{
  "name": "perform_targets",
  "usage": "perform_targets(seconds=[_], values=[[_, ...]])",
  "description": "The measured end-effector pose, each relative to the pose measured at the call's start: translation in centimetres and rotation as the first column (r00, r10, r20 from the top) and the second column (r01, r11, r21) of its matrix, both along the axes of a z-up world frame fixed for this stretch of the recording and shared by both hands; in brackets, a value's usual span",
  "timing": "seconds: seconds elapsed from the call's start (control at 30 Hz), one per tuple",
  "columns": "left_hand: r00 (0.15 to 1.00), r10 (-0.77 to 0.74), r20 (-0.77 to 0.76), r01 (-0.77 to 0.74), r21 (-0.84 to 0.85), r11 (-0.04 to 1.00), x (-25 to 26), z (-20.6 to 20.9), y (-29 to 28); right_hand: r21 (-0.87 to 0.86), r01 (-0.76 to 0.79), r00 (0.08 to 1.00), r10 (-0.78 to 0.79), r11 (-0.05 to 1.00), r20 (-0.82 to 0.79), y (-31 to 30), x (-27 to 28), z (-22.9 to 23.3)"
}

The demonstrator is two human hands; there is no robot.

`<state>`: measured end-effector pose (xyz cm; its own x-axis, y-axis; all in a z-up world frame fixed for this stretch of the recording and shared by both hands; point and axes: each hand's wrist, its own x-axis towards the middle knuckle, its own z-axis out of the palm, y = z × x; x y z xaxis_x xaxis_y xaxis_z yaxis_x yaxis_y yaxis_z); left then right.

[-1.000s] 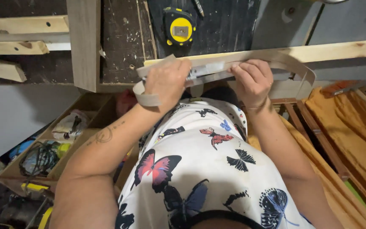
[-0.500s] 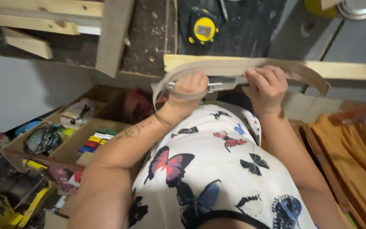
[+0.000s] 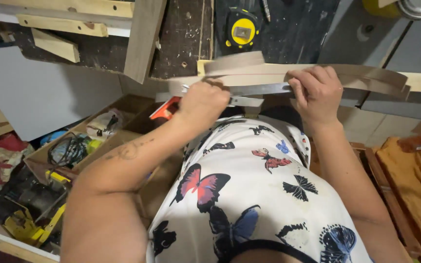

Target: Measuring wood strips with a ruler and square, then applying and trimming adhesive veneer tape.

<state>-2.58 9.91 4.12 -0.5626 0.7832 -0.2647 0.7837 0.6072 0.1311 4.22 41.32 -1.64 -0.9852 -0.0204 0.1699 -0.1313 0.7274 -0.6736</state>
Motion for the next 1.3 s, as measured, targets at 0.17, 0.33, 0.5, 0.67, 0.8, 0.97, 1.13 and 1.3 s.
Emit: perform_targets(seconds=[0.17,0.33,0.5,0.67,0.8,0.97,1.13,1.3], values=[[0.979,0.088,0.181,-0.085,-0.021,0.996,-3.3,11.0,-3.7,0.030,0.004,1.000,-0.005,1.000,0.028,-0.1,-0.2,0.5],[0.781,0.282,0.558,-0.442,0.175,0.880,-5.7,24.1,-2.1,0.064,0.013,1.000,-0.012,0.998,-0.017,-0.4,-0.3,0.5],[0.769,0.550,0.324,-0.631,0.256,0.732,-6.6,35.2,8.7,0.115,-0.016,0.997,0.025,0.993,-0.077,0.0,0.1,-0.4],[0.894,0.018,0.449,-0.375,0.724,0.579,-5.7,27.3,14.7,0.125,0.011,0.998,-0.003,0.992,-0.067,-0.5,-0.3,-2.7],[0.917,-0.098,0.386,-0.260,0.765,0.589,-4.4,18.3,19.3,0.190,0.038,0.999,-0.039,0.981,0.006,-0.7,0.1,-4.5],[0.963,-0.086,0.255,-0.102,0.643,0.759,-5.1,13.2,18.7,0.224,0.063,0.998,-0.056,0.972,-0.037,-0.3,0.5,-4.4],[0.995,-0.068,0.068,0.037,0.378,0.925,-5.5,10.3,12.7,0.152,0.040,0.983,-0.011,0.988,-0.185,0.0,0.1,-1.3],[0.997,-0.036,-0.070,0.051,0.224,0.973,-4.5,7.9,7.0,0.161,0.020,0.997,-0.008,0.987,-0.076,0.0,-0.1,-1.0]])
